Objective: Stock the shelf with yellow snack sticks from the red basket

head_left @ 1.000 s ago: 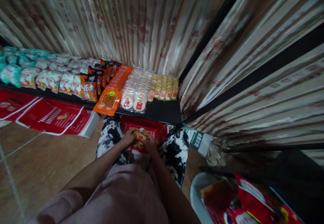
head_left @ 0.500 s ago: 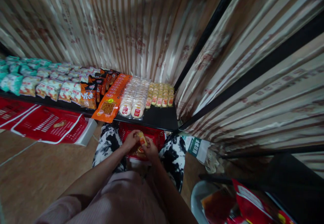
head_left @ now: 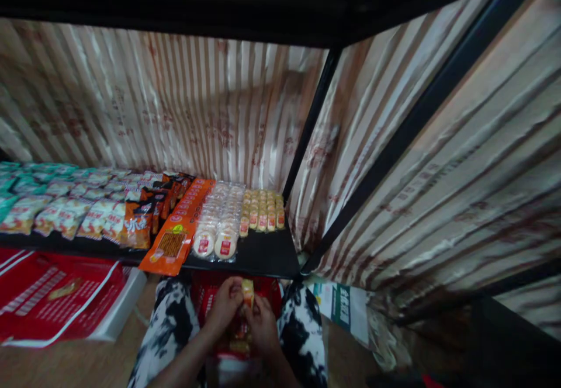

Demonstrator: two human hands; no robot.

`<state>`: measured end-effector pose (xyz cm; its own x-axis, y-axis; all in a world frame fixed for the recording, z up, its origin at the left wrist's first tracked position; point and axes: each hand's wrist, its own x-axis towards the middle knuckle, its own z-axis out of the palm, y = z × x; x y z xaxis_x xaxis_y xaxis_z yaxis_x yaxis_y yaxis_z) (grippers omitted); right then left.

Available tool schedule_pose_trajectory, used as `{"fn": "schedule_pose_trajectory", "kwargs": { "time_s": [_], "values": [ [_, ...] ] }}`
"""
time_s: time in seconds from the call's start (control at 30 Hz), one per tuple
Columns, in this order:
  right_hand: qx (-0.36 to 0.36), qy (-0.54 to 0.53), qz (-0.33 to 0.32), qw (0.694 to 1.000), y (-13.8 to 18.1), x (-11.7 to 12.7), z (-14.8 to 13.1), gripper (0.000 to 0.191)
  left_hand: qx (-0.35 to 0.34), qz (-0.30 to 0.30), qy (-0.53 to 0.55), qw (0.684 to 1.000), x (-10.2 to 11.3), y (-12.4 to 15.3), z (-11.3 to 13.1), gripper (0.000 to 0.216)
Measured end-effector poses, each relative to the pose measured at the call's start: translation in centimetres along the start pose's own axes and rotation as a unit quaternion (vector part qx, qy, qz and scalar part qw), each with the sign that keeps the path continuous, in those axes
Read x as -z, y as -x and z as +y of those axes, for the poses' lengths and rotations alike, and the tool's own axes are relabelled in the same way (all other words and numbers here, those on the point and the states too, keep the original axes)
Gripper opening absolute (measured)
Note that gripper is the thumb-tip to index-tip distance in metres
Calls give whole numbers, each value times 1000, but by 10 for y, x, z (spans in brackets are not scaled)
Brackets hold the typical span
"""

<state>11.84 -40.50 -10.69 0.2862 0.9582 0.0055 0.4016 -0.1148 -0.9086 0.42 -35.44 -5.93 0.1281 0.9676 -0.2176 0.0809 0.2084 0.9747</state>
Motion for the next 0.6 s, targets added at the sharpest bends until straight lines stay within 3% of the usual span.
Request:
{"fn": "schedule_pose_trajectory", "kwargs": {
  "time_s": [0.27, 0.6],
  "values": [
    [-24, -167, -3, 986, -1, 7, -18, 44, -46, 16, 1, 999, -5, 10, 12, 25],
    [-5, -169, 55, 984, -20, 13, -34, 38, -100, 26, -101, 990, -15, 2, 25, 25]
  ]
}}
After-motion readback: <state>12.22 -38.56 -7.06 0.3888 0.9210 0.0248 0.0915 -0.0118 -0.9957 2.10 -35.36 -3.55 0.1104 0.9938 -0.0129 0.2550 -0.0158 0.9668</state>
